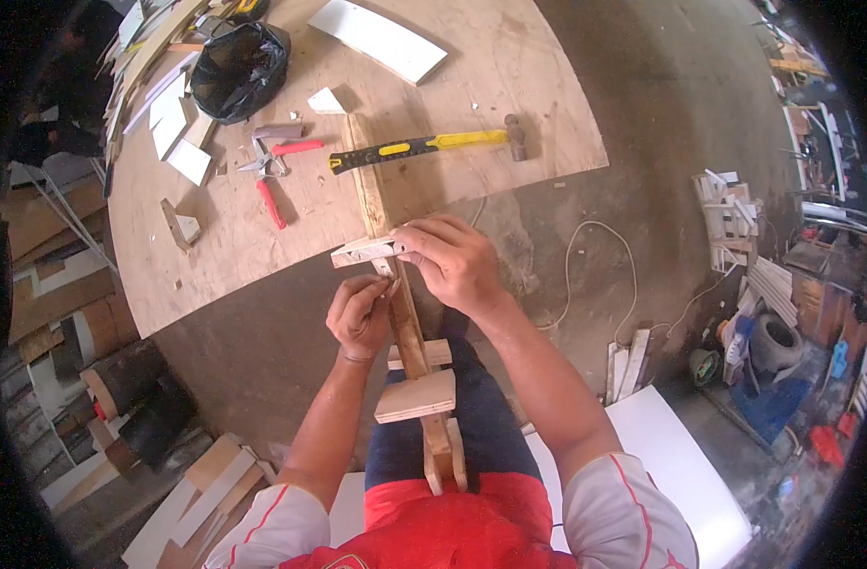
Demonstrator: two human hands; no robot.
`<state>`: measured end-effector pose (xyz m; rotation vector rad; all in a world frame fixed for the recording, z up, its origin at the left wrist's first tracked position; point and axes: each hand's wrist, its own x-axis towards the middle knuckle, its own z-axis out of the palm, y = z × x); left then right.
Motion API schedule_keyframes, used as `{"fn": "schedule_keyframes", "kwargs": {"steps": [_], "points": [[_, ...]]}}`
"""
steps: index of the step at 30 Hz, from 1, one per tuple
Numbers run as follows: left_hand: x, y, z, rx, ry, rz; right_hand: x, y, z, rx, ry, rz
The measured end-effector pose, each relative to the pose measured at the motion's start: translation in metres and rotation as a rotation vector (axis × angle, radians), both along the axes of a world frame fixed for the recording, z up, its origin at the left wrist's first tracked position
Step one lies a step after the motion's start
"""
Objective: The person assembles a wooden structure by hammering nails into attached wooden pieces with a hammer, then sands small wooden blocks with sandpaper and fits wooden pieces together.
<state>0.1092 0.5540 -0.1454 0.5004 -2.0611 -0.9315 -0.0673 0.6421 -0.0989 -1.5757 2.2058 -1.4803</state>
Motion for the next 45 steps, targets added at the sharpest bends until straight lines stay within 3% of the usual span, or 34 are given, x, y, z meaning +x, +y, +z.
{"fn": "schedule_keyframes", "kwargs": {"steps": [4, 7, 9, 12, 15, 18, 21, 25, 29, 32, 35, 38, 41, 44, 45], "points": [[-0.001, 0.000, 0.004, -0.016, -0.026, 0.012, -0.005, 0.001, 0.004, 0.007, -0.029, 0.033], [-0.002, 0.000, 0.004, -0.023, -0.004, 0.006, -0.022, -0.007, 0.006, -0.021, -0.209, -0.069], [-0.002, 0.000, 0.002, -0.029, -0.021, 0.017, -0.044, -0.026, 0.019, 0.348, -0.432, -0.230], [-0.002, 0.000, 0.003, -0.036, -0.030, 0.019, -0.076, -0.061, -0.005, 0.531, -0.687, -0.321], [-0.002, 0.000, 0.004, -0.044, -0.025, 0.021, -0.091, -0.075, -0.027, 0.478, -0.947, -0.397], [-0.003, 0.000, 0.003, -0.052, -0.014, 0.021, -0.087, -0.073, -0.028, 0.262, -1.136, -0.469], [-0.004, -0.003, 0.005, -0.081, -0.009, 0.007, -0.092, -0.057, -0.030, -0.035, -1.244, -0.503], [-0.005, -0.005, 0.008, -0.114, -0.015, -0.010, -0.093, -0.020, 0.000, -0.182, -1.302, -0.444], [-0.005, -0.007, 0.009, -0.118, -0.012, -0.020, -0.080, 0.016, 0.030, -0.129, -1.168, -0.382], [-0.005, -0.009, 0.007, -0.134, -0.009, -0.025, -0.061, 0.046, 0.035, -0.119, -1.259, -0.408], [-0.005, -0.010, 0.008, -0.159, -0.020, -0.029, -0.048, 0.095, 0.001, 0.239, -0.941, -0.436], [-0.004, -0.010, 0.008, -0.185, -0.033, -0.027, -0.011, 0.118, -0.001, 0.348, -0.796, -0.476], [-0.002, -0.011, 0.006, -0.188, -0.037, -0.036, 0.025, 0.127, 0.003, 0.225, -0.967, -0.437], [-0.003, -0.011, 0.006, -0.207, -0.027, -0.038, 0.033, 0.139, -0.008, 0.379, -0.413, -0.211], [-0.004, -0.011, 0.007, -0.215, -0.022, -0.042, 0.036, 0.141, 0.003, 0.498, -0.428, -0.161]]}}
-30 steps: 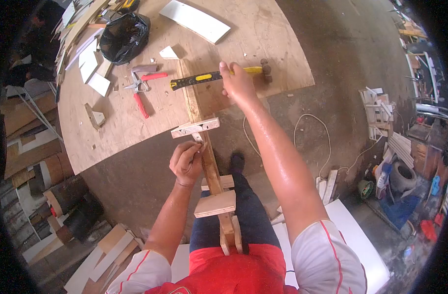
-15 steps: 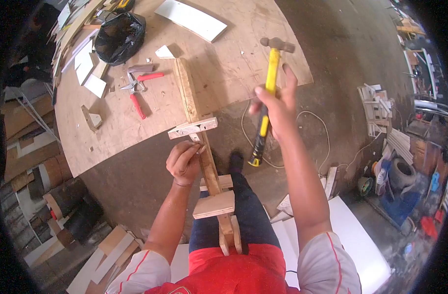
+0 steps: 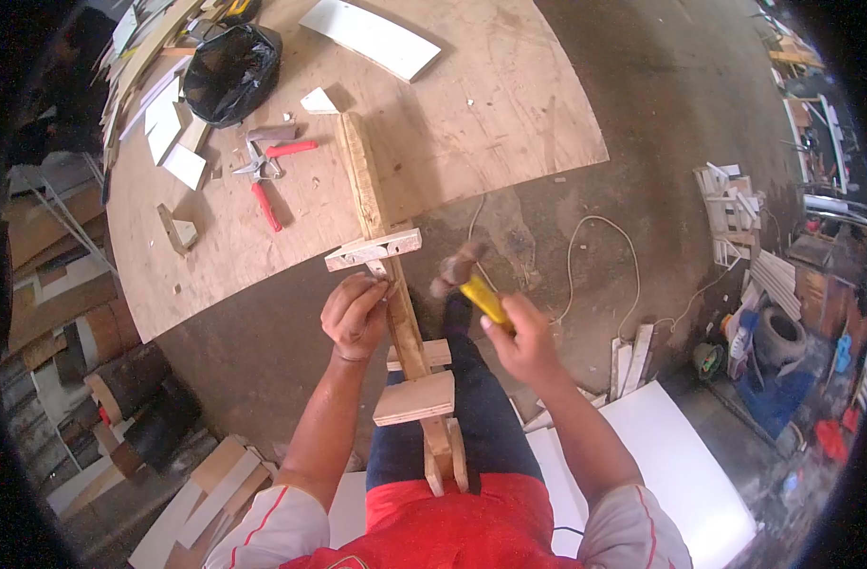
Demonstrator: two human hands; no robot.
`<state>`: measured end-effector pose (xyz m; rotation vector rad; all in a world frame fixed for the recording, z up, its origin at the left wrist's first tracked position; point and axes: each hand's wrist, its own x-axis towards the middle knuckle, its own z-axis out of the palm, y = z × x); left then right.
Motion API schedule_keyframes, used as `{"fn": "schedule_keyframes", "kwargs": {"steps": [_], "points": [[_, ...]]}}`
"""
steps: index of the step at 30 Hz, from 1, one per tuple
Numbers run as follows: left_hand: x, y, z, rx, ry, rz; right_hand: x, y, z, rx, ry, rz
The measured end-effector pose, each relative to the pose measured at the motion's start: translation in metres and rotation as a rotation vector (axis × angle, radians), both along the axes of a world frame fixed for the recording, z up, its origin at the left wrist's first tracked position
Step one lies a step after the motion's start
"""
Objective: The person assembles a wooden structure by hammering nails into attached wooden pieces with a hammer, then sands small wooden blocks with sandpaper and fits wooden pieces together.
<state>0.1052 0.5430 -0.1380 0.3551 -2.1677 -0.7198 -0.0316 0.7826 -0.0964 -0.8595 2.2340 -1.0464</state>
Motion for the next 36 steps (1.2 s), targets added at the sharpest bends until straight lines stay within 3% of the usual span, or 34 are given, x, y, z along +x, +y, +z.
{"fn": "schedule_keyframes", "kwargs": {"steps": [3, 7, 8, 15, 24, 31, 36], "points": [[-0.003, -0.002, 0.001, -0.026, 0.008, -0.003, 0.016, -0.008, 0.006, -0.242, -0.034, 0.041], [-0.001, -0.001, 0.000, 0.024, -0.010, -0.017, 0.021, -0.010, 0.005, -0.160, -0.029, 0.148], [-0.002, -0.001, 0.000, 0.008, -0.005, -0.009, 0.020, -0.014, 0.004, -0.248, 0.099, 0.187], [-0.005, -0.001, 0.008, -0.010, -0.019, -0.002, 0.025, -0.015, 0.016, -0.205, 0.258, 0.350], [-0.003, -0.002, 0.010, -0.035, -0.045, 0.000, 0.023, -0.016, 0.023, -0.173, 0.382, 0.378], [-0.003, -0.001, 0.005, -0.036, -0.032, 0.007, 0.023, -0.019, 0.018, -0.122, 0.315, 0.339], [0.005, -0.004, 0.002, 0.159, -0.002, -0.058, 0.021, -0.012, 0.013, -0.195, 0.267, 0.265]]}}
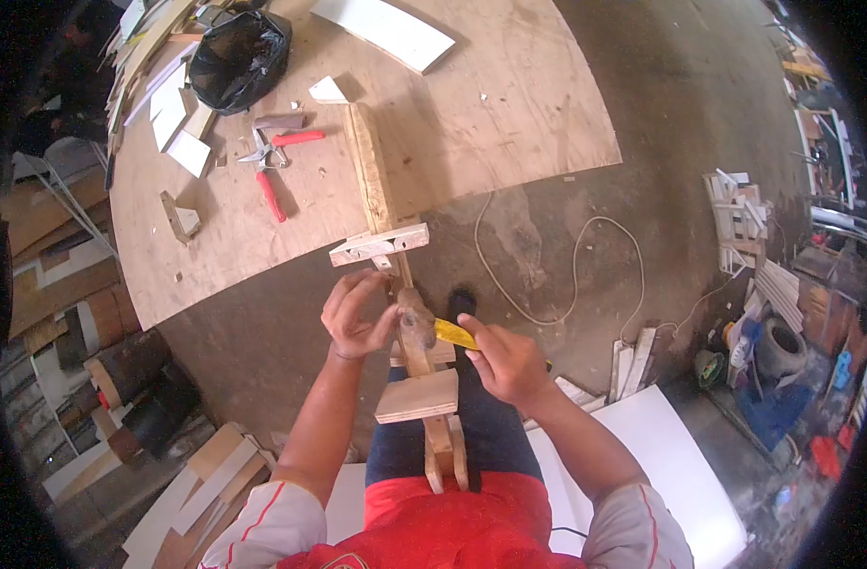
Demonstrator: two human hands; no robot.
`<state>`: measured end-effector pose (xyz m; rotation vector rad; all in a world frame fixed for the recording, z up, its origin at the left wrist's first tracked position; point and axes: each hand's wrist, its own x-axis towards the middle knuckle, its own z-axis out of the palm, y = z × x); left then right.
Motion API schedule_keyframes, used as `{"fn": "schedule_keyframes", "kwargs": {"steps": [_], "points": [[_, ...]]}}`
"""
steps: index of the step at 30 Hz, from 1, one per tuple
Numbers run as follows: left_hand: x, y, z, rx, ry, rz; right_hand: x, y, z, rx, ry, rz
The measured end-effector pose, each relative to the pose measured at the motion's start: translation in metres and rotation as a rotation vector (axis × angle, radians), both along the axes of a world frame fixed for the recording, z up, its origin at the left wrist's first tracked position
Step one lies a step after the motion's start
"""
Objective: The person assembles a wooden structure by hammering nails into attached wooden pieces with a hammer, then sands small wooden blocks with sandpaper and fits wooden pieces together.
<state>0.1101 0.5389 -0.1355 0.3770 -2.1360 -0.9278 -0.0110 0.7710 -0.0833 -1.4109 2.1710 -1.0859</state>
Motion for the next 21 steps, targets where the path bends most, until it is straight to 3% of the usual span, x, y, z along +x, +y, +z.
{"fn": "schedule_keyframes", "kwargs": {"steps": [2, 5, 10, 14, 21], "points": [[0.017, 0.001, -0.005, 0.147, -0.001, 0.017, 0.000, 0.005, -0.004, -0.016, -0.007, -0.021], [0.008, -0.007, 0.008, 0.132, 0.161, 0.315, -0.004, 0.013, -0.005, 0.031, -0.009, -0.036], [-0.037, -0.071, 0.065, 0.100, -0.248, -0.147, -0.002, 0.013, -0.006, 0.011, -0.013, -0.056], [-0.064, -0.088, 0.068, 0.052, -0.491, -0.471, -0.001, 0.009, -0.006, -0.060, 0.028, -0.021], [-0.065, -0.087, 0.071, 0.216, -0.551, -0.518, 0.000, 0.011, -0.003, 0.038, 0.048, 0.056]]}}
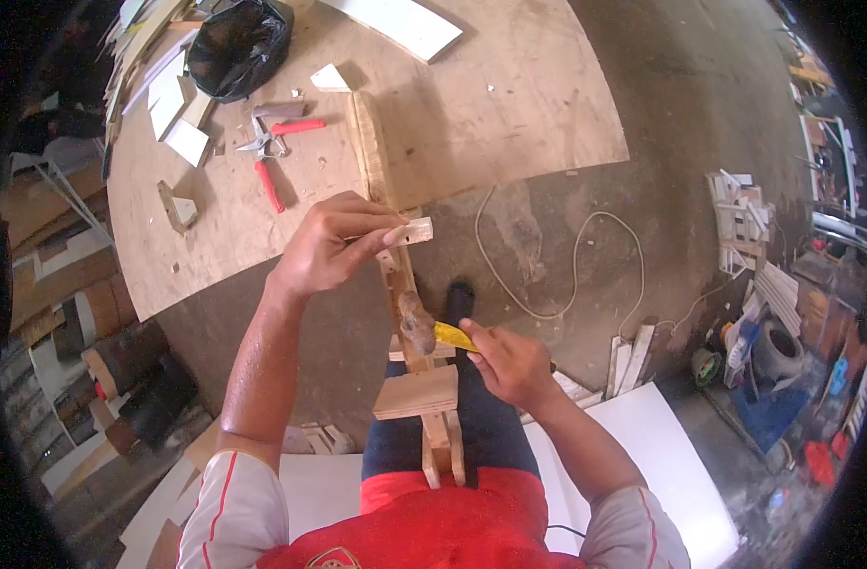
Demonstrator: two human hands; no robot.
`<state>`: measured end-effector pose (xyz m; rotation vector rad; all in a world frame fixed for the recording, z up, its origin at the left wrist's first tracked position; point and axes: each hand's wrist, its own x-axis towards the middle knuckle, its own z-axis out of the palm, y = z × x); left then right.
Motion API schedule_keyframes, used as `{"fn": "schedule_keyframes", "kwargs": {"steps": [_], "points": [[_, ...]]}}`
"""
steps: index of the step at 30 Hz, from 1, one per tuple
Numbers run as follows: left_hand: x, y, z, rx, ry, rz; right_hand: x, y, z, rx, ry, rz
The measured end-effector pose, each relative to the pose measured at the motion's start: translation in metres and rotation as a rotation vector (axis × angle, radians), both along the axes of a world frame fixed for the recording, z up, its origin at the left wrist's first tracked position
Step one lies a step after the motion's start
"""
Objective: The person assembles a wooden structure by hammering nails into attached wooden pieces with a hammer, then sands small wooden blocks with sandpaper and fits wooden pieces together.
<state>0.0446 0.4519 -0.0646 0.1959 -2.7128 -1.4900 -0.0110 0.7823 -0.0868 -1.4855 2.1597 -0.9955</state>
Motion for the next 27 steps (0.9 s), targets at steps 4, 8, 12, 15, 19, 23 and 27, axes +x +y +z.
{"fn": "schedule_keyframes", "kwargs": {"steps": [4, 8, 12, 15, 19, 23, 27], "points": [[0.001, 0.001, -0.004, 0.031, 0.006, 0.009, 0.002, -0.009, 0.005, -0.050, 0.024, 0.029], [0.001, 0.000, -0.002, 0.006, -0.003, -0.001, 0.004, -0.016, 0.016, -0.043, 0.041, 0.071], [0.001, -0.001, -0.001, 0.029, -0.013, -0.002, 0.005, -0.018, 0.011, -0.036, 0.050, 0.020], [0.002, -0.001, -0.006, 0.030, 0.034, -0.002, 0.004, -0.017, 0.014, -0.045, 0.054, 0.032], [0.001, 0.000, -0.007, 0.026, 0.005, 0.013, 0.002, -0.013, 0.022, -0.063, 0.093, 0.079], [0.001, -0.001, -0.005, 0.020, -0.022, 0.003, 0.005, -0.017, 0.019, 0.055, 0.093, 0.029], [0.002, 0.000, -0.007, 0.030, -0.015, 0.010, 0.003, -0.019, 0.019, 0.061, 0.087, 0.007]]}}
